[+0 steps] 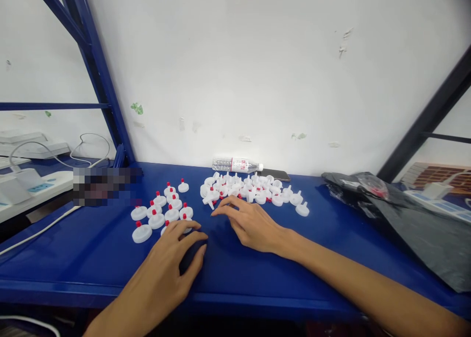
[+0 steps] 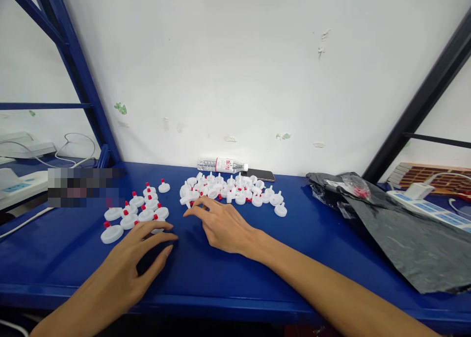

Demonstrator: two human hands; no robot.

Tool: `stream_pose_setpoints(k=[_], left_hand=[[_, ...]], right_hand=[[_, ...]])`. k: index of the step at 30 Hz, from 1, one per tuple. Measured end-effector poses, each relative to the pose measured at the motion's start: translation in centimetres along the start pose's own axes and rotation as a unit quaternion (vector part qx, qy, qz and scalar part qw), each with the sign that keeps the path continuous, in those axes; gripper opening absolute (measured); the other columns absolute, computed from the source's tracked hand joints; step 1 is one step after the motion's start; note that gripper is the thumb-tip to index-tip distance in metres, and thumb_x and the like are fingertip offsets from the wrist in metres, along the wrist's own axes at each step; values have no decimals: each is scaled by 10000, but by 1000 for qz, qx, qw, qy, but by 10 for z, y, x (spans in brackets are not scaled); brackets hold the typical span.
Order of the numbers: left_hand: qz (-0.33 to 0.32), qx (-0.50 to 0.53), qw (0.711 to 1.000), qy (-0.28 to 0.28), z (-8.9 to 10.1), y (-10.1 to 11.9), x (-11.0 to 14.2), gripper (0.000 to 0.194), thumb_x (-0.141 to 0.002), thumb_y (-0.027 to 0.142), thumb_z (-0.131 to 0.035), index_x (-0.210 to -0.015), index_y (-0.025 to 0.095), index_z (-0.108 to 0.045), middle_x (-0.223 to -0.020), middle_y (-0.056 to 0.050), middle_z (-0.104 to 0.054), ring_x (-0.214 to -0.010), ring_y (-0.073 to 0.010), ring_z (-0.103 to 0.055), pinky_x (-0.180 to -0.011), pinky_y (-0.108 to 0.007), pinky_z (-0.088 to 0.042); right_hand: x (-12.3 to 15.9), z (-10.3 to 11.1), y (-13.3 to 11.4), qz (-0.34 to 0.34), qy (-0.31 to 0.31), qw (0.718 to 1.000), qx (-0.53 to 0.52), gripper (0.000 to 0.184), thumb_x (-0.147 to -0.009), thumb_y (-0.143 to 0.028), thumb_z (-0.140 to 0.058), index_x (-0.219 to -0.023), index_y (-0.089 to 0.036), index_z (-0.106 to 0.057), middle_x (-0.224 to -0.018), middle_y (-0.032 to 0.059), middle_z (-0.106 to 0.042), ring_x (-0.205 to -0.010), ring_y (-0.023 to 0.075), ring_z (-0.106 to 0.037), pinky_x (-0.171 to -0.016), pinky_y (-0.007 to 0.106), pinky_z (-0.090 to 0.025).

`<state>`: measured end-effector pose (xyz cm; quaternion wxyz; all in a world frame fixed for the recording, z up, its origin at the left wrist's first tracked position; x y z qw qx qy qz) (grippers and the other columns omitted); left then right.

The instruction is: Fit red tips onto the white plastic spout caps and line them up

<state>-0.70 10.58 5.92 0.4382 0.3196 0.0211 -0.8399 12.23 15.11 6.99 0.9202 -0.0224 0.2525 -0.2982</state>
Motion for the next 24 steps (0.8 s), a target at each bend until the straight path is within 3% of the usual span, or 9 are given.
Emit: stream_pose_setpoints(k=[5, 10, 16, 20, 24], left_hand=[[30, 1, 999, -22, 4, -42, -5, 263, -991, 395, -513, -1082, 284, -733, -1228, -84, -659, -1177, -299, -618, -1023, -507, -518], [63, 5, 997, -31, 10, -69, -11, 296, -986, 462, -512, -1066, 294, -743, -1241, -77, -659, -1172, -301, -617, -1039, -517, -495], [40, -1, 999, -20, 12, -53, -15, 289, -1006, 422, -491, -1038, 275, -737, -1227, -69, -660, -1149, -281, -619, -1013, -458, -500], [-1, -6, 1000, -2, 17, -36, -15, 257, -1016, 366, -493, -1027, 259, -726, -1198, -72, -662, -1149, -272, -598, -994, -435, -494], [-28, -7, 999, 12, 23, -26, -15, 230, -1020, 314, -492, -1040, 260, -715, -1162, -67, -666, -1115, -249, -604, -967, -400, -506]], right_hand=[[0, -4, 7, -36, -2, 999, 19, 445, -963, -62, -436, -1365, -233, -526, -1354, 86, -575, -934, 176, -658, -758, 310, -567], [-4, -6, 9, -44, -8, 998, 31, 461, -1021, -141, -408, -1464, -262, -443, -1440, 98, -534, -1063, 214, -666, -833, 357, -594], [-21, -16, 12, -30, -17, 995, 95, 492, -1038, -155, -385, -1518, -262, -401, -1596, 96, -412, -1152, 258, -663, -799, 373, -616], [-24, -18, 11, -12, 2, 997, 73, 428, -1054, -157, -393, -1464, -251, -474, -1525, 74, -514, -1292, 242, -585, -924, 365, -585], [-22, -17, 9, -6, 1, 1000, 28, 358, -1056, -201, -464, -1404, -248, -537, -1352, 77, -633, -1144, 197, -661, -882, 312, -578]])
Point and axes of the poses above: each hand's wrist, its own x-axis away from the middle knuckle, its own z-axis out of the back of the hand, y = z × x, the point moved 10 cm from there along -x, towards the middle knuckle
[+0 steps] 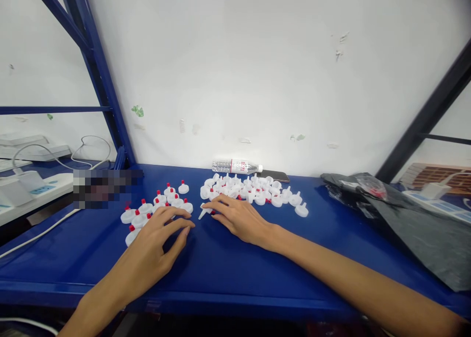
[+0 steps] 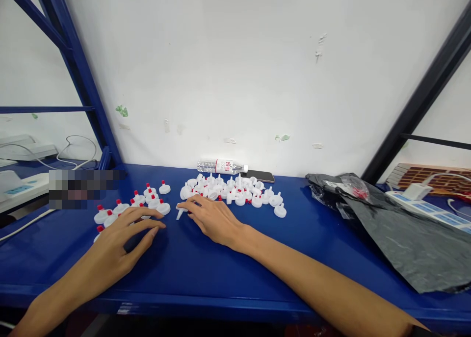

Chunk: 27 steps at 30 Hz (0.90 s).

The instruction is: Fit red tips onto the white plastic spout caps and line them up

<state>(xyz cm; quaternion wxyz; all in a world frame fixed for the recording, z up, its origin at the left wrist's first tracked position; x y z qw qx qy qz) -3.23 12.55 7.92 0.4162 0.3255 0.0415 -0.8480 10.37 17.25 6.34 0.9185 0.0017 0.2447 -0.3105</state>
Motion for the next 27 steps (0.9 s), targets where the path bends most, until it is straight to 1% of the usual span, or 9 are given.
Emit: stream_pose_setpoints(k=[3, 7, 9, 13, 15, 19, 21, 24, 27], left_hand=[[-4, -9, 1000, 8, 1, 2, 1, 234, -1019, 297, -492, -1142, 271, -691, -1199, -72, -653, -1121, -242, -616, -973, -398, -517], [1, -25, 1000, -2, -6, 1, 3, 311, -1019, 316, -496, -1303, 290, -622, -1337, -86, -605, -1208, -260, -607, -1029, -431, -513], [1, -27, 1000, -12, -10, 2, 4, 349, -1019, 333, -497, -1354, 292, -587, -1389, -87, -588, -1266, -268, -583, -1074, -448, -493], [16, -24, 998, -48, -18, -1, 5, 456, -1016, 374, -514, -1464, 295, -492, -1414, -76, -600, -1282, -260, -591, -1082, -433, -499], [17, -15, 997, -72, -23, -2, 7, 482, -1017, 392, -523, -1489, 312, -469, -1389, -58, -626, -1246, -244, -622, -1061, -403, -518], [6, 8, 996, -85, -27, -3, 9, 404, -1019, 420, -531, -1409, 324, -572, -1303, -40, -673, -1195, -232, -650, -1032, -370, -534], [5, 17, 997, -81, -27, -4, 9, 397, -1008, 449, -550, -1381, 324, -602, -1275, -43, -682, -1168, -235, -661, -1011, -367, -544], [8, 30, 996, -84, -27, -5, 7, 412, -1015, 443, -543, -1414, 344, -577, -1238, -33, -693, -1118, -223, -676, -976, -349, -555], [-1, 42, 994, -101, -28, 0, 7, 383, -1060, 368, -457, -1428, 375, -563, -1174, -14, -700, -1049, -188, -690, -925, -306, -564]], right_hand=[[2, 2, -2, 14, 4, 999, -31, 312, -1049, -229, -502, -1351, -238, -581, -1244, 76, -674, -1060, 181, -679, -854, 298, -563], [6, 5, -16, 61, 5, 994, -92, 216, -1031, -185, -523, -1184, -220, -672, -1144, 54, -721, -1069, 178, -666, -922, 307, -528], [9, 10, -22, 65, 9, 990, -126, 203, -1013, -163, -535, -1137, -219, -686, -1110, 47, -737, -1035, 174, -675, -927, 310, -527], [12, 25, -18, 17, 64, 988, -139, 231, -963, -129, -546, -1135, -206, -679, -1072, 54, -736, -955, 178, -680, -888, 325, -540], [13, 27, -14, 0, 73, 989, -127, 246, -944, -127, -561, -1149, -201, -676, -1071, 58, -731, -950, 184, -673, -881, 332, -540], [12, 19, -20, 29, 43, 992, -116, 270, -934, -90, -537, -1136, -191, -685, -1068, 57, -746, -999, 193, -669, -906, 329, -527], [13, 20, -18, 23, 55, 992, -110, 286, -941, -74, -510, -1130, -196, -688, -1080, 55, -743, -1023, 190, -666, -920, 329, -521], [14, 20, -3, -34, 70, 994, -83, 249, -979, -156, -547, -1180, -213, -682, -1139, 56, -721, -974, 185, -673, -878, 331, -529], [14, 12, 12, -71, 42, 995, -62, 220, -983, -312, -632, -1175, -225, -697, -1134, 56, -715, -946, 193, -674, -823, 330, -525]])
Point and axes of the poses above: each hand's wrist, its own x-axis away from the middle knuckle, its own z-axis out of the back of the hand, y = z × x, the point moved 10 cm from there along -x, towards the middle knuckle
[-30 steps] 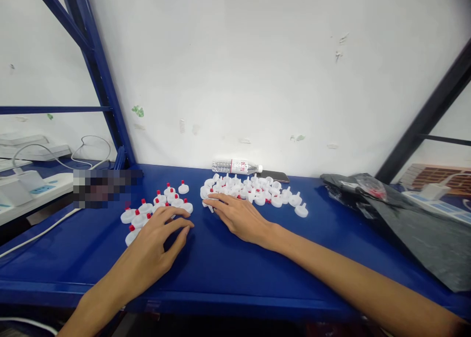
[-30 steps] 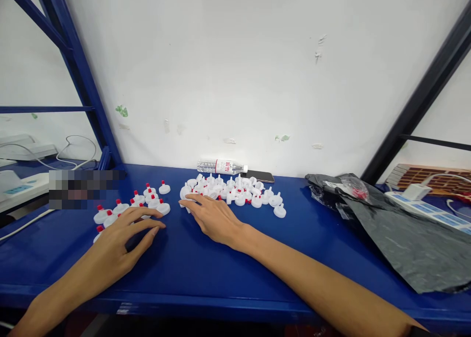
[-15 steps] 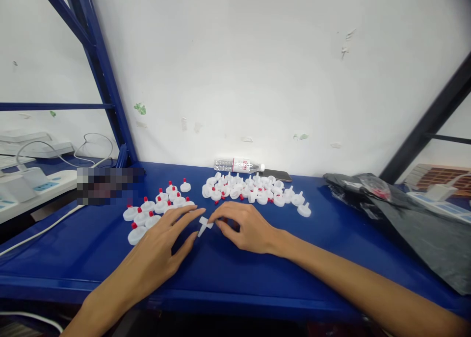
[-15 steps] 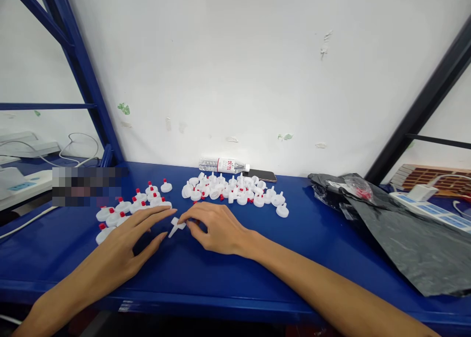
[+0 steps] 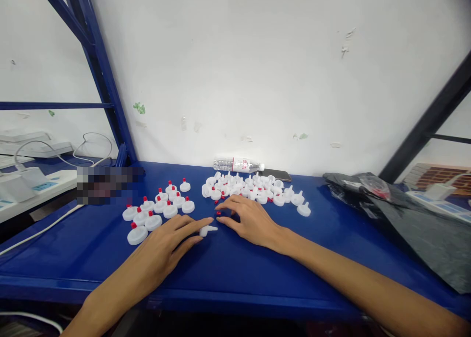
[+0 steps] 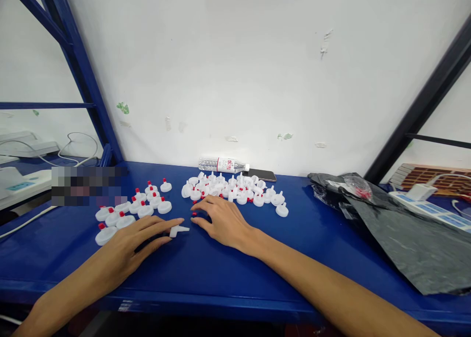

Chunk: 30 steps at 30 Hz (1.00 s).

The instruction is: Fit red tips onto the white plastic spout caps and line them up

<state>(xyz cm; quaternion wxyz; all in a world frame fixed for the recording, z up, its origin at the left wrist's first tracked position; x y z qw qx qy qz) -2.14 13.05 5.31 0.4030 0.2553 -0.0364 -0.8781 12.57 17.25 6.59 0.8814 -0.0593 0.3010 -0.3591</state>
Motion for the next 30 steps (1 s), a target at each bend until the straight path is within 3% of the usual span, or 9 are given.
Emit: stream_pose_setpoints(k=[4, 8, 12, 15, 18, 21, 30], left_hand=[[-9, -11, 1000, 21, 4, 2, -1, 359, -1047, 393, -473, -1368, 337, -625, -1149, -30, -707, -1020, -202, -703, -900, -315, -574], [14, -13, 998, 54, 7, -4, -1, 302, -1001, 432, -550, -1236, 293, -680, -1244, -42, -699, -1053, -224, -708, -861, -305, -592], [30, -15, 996, 78, 15, -4, 2, 270, -979, 395, -594, -1223, 292, -645, -1174, -17, -740, -823, -188, -725, -723, -290, -602], [34, -14, 984, 175, 40, 5, 7, 334, -978, 326, -607, -1311, 302, -587, -1153, -10, -729, -726, -153, -694, -779, -312, -596], [6, -24, 964, 265, 60, 22, 13, 333, -975, 247, -612, -1303, 303, -606, -1210, -23, -704, -905, -180, -718, -933, -358, -565], [-21, -22, 970, 240, 51, 29, 10, 295, -956, 225, -641, -1246, 282, -645, -1207, -24, -723, -1026, -202, -717, -947, -346, -570], [-63, -20, 983, 170, 29, 31, 7, 290, -968, 251, -648, -1258, 268, -638, -1189, -35, -738, -1059, -198, -713, -941, -327, -577]], right_hand=[[-2, -3, 9, -10, -20, 1000, -3, 105, -985, -276, -642, -1010, -219, -727, -990, 33, -727, -922, 185, -672, -792, 302, -498], [-2, -2, 2, 5, -19, 1000, -24, 94, -992, -230, -624, -1002, -213, -716, -984, 31, -746, -889, 177, -675, -770, 292, -486], [-2, 1, 0, -28, -3, 988, -149, 122, -998, -278, -620, -997, -217, -725, -921, 3, -770, -771, 141, -694, -692, 253, -489], [-2, 7, 0, -62, 23, 969, -239, 125, -956, -314, -681, -1009, -223, -750, -916, 2, -780, -804, 142, -714, -641, 223, -492], [-1, 16, 0, -86, 55, 961, -258, 150, -934, -343, -705, -1008, -233, -775, -925, 11, -780, -799, 148, -704, -628, 231, -491], [1, 23, -2, -91, 73, 955, -272, 168, -947, -363, -684, -986, -236, -787, -959, 23, -772, -784, 147, -685, -610, 240, -481], [1, 19, -16, -52, 54, 962, -261, 168, -971, -336, -662, -1008, -256, -805, -884, 12, -756, -763, 137, -665, -610, 238, -458]])
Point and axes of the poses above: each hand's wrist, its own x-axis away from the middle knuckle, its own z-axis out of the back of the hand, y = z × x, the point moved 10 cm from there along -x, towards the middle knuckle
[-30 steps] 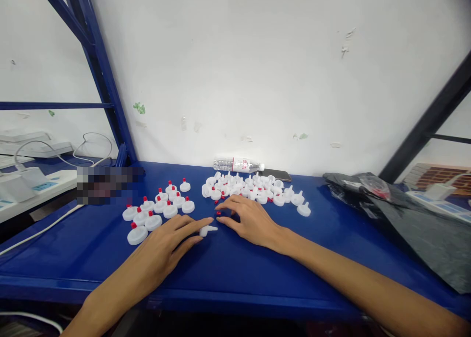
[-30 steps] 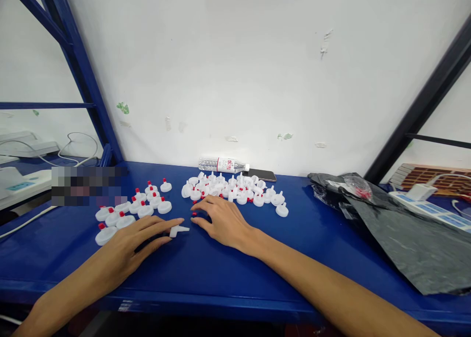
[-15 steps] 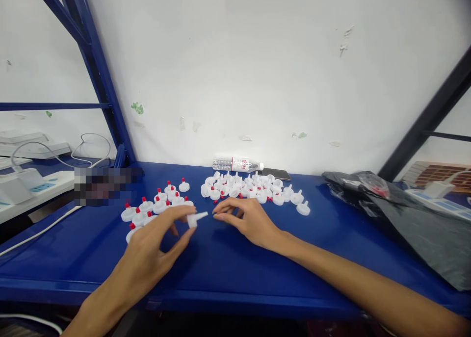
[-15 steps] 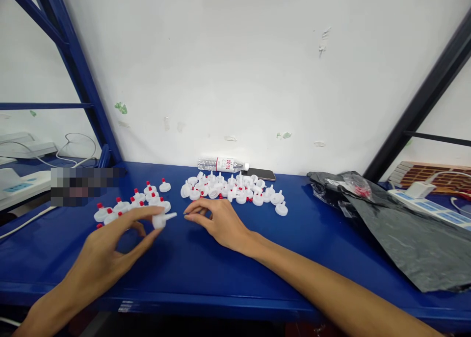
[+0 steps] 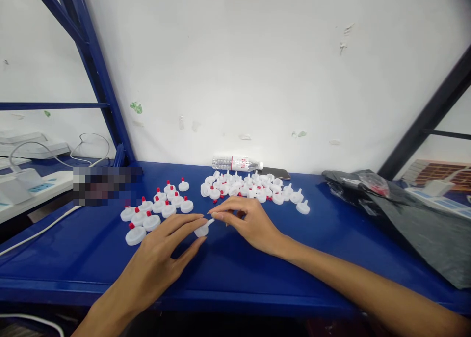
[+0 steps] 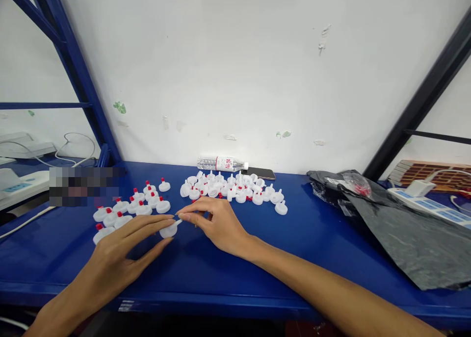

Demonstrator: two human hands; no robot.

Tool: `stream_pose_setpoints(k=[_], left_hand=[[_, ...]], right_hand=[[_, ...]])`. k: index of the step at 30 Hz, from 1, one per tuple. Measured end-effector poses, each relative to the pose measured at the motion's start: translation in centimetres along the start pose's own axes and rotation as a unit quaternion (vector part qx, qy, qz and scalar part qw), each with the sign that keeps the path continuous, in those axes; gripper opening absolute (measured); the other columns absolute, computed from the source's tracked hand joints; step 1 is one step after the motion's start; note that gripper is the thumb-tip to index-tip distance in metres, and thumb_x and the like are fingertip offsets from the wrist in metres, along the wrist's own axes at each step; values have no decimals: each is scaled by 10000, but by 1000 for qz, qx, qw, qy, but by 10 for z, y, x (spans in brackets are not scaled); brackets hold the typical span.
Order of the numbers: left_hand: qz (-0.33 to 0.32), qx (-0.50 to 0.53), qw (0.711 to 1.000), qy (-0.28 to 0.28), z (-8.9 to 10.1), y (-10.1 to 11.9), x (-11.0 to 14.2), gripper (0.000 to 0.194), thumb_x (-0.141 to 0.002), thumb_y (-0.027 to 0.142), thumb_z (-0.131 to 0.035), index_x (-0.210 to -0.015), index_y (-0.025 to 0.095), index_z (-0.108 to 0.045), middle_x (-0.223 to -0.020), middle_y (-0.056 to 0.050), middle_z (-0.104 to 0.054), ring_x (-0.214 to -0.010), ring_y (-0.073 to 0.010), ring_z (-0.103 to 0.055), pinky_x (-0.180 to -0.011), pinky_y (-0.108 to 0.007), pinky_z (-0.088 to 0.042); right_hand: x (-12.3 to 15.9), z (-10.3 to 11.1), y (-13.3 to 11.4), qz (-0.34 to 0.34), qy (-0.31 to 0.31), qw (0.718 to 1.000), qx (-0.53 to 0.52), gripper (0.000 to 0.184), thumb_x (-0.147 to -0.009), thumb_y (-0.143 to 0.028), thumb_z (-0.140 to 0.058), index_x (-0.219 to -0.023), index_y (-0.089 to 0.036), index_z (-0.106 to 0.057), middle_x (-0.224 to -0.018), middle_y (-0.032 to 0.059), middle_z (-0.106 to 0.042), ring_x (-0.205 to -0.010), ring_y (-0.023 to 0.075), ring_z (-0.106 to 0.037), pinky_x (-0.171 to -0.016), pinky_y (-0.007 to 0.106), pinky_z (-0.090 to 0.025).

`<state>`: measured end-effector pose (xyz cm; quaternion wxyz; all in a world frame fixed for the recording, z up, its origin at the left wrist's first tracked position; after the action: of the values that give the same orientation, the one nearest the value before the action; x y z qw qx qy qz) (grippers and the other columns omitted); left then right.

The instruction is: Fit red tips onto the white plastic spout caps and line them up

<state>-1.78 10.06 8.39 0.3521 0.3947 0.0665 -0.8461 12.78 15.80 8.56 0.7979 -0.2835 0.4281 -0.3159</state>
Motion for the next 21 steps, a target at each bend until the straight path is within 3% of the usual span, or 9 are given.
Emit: stream_pose_setpoints(k=[6, 12, 14, 18, 21], left_hand=[[-5, -4, 1000, -4, 0, 3, 1, 301, -977, 254, -636, -1277, 273, -613, -1198, -32, -734, -1063, -200, -711, -957, -327, -561], [68, -1, 997, -31, -8, -14, 4, 308, -970, 379, -642, -1254, 296, -556, -1068, 16, -752, -812, -175, -741, -738, -279, -593], [86, 14, 995, -55, -14, -18, 5, 361, -980, 400, -619, -1312, 310, -507, -1136, 12, -747, -841, -183, -754, -741, -283, -600], [106, 9, 990, -97, -24, -20, 5, 657, -965, 439, -629, -1519, 339, -290, -1338, -37, -683, -944, -227, -750, -796, -349, -611], [91, 1, 991, -96, -20, -14, 3, 586, -981, 398, -602, -1504, 340, -344, -1381, -56, -629, -1060, -241, -702, -867, -374, -594]], right_hand=[[1, -5, -10, 42, -11, 999, -3, 138, -958, -277, -681, -1011, -256, -806, -872, 5, -754, -785, 140, -679, -711, 261, -511], [3, -10, -10, 35, -8, 999, 13, 124, -935, -241, -705, -1019, -254, -796, -927, 0, -778, -799, 138, -690, -678, 239, -504], [5, -10, -8, 22, -6, 999, 25, 151, -930, -249, -711, -1066, -254, -776, -932, -10, -781, -731, 119, -675, -657, 226, -496], [6, -10, -5, 12, -7, 997, 81, 300, -908, -220, -706, -1204, -264, -680, -911, -35, -775, -561, 83, -599, -607, 217, -464], [6, -15, -2, 3, -35, 992, 122, 405, -888, -201, -703, -1273, -283, -609, -926, -42, -772, -538, 86, -592, -591, 221, -443]])
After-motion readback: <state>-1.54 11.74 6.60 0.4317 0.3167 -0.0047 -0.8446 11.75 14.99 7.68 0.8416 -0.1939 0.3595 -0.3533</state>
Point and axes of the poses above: each hand's wrist, its own x-axis away from the middle knuckle, its own z-axis out of the back of the hand, y = z × x, the point moved 10 cm from there along -x, towards the middle knuckle
